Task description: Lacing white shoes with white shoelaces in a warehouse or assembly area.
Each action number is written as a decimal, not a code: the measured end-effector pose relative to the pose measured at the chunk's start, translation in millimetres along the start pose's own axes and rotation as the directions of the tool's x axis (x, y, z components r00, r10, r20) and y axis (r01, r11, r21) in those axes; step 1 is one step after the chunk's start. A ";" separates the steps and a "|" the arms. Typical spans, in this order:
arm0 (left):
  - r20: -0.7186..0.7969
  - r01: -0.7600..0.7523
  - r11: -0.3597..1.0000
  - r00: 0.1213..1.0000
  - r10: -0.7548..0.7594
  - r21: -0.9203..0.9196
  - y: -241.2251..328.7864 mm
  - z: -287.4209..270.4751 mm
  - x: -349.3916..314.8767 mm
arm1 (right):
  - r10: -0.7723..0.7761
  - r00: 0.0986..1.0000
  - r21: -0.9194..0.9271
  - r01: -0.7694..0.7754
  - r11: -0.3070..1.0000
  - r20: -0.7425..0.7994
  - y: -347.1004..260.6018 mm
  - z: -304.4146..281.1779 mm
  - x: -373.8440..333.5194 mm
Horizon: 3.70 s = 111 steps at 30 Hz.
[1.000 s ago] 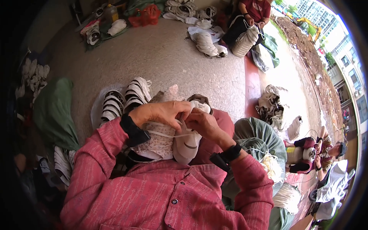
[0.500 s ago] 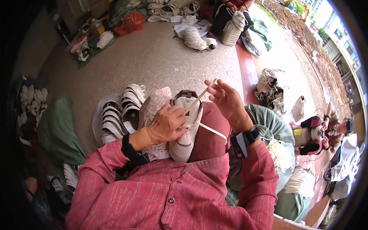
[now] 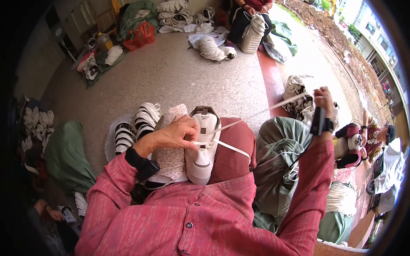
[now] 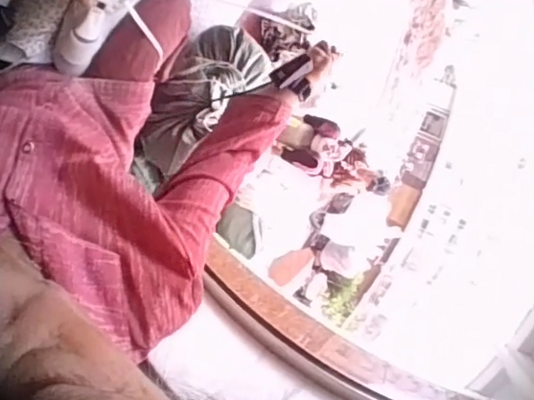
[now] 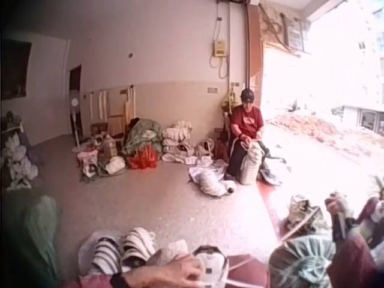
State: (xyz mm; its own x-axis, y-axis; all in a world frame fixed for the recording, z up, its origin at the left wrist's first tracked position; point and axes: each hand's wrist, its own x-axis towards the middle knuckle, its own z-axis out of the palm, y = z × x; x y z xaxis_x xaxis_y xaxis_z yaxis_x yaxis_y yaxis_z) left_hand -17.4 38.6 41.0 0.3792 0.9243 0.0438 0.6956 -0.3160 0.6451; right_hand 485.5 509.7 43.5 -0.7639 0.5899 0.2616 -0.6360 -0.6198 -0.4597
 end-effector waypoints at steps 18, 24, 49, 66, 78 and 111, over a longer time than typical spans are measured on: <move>-0.128 -0.229 0.963 0.969 0.212 -0.141 49.1 52.7 10.9 | -0.446 0.708 -0.501 0.150 0.852 -0.547 122.2 14.8 -89.3; -0.402 -0.294 0.289 0.787 -0.469 -0.911 -17.8 -10.5 -108.2 | -0.518 0.506 -0.389 0.344 0.855 -0.690 147.9 -16.4 -117.6; -0.466 -0.223 0.416 0.274 -0.841 -0.882 -80.4 -3.7 -237.2 | 0.137 0.984 -0.985 -0.093 -0.145 -0.113 413.8 176.5 -32.1; -0.599 0.236 0.966 0.790 -0.126 0.109 1.7 48.4 -43.9 | 0.365 0.716 -0.630 -0.698 0.342 -0.595 415.5 196.3 -8.9; -0.527 0.253 0.964 0.832 -0.174 0.081 -5.4 46.0 -30.0 | 0.518 0.852 -0.883 0.304 -0.358 0.083 393.6 199.6 25.5; 0.027 -0.028 0.997 0.999 0.030 -0.078 -40.3 -22.8 -11.0 | 0.511 0.852 -0.986 0.160 -0.043 0.116 451.7 205.7 55.0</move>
State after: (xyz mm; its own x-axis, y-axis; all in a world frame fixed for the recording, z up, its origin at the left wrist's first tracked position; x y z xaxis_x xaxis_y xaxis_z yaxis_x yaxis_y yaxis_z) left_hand -63.6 46.0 31.9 0.4161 0.9083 0.0424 0.6351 -0.3237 0.7013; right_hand 133.8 155.8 24.8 -0.9883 0.1256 0.0865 0.0124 0.6314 -0.7754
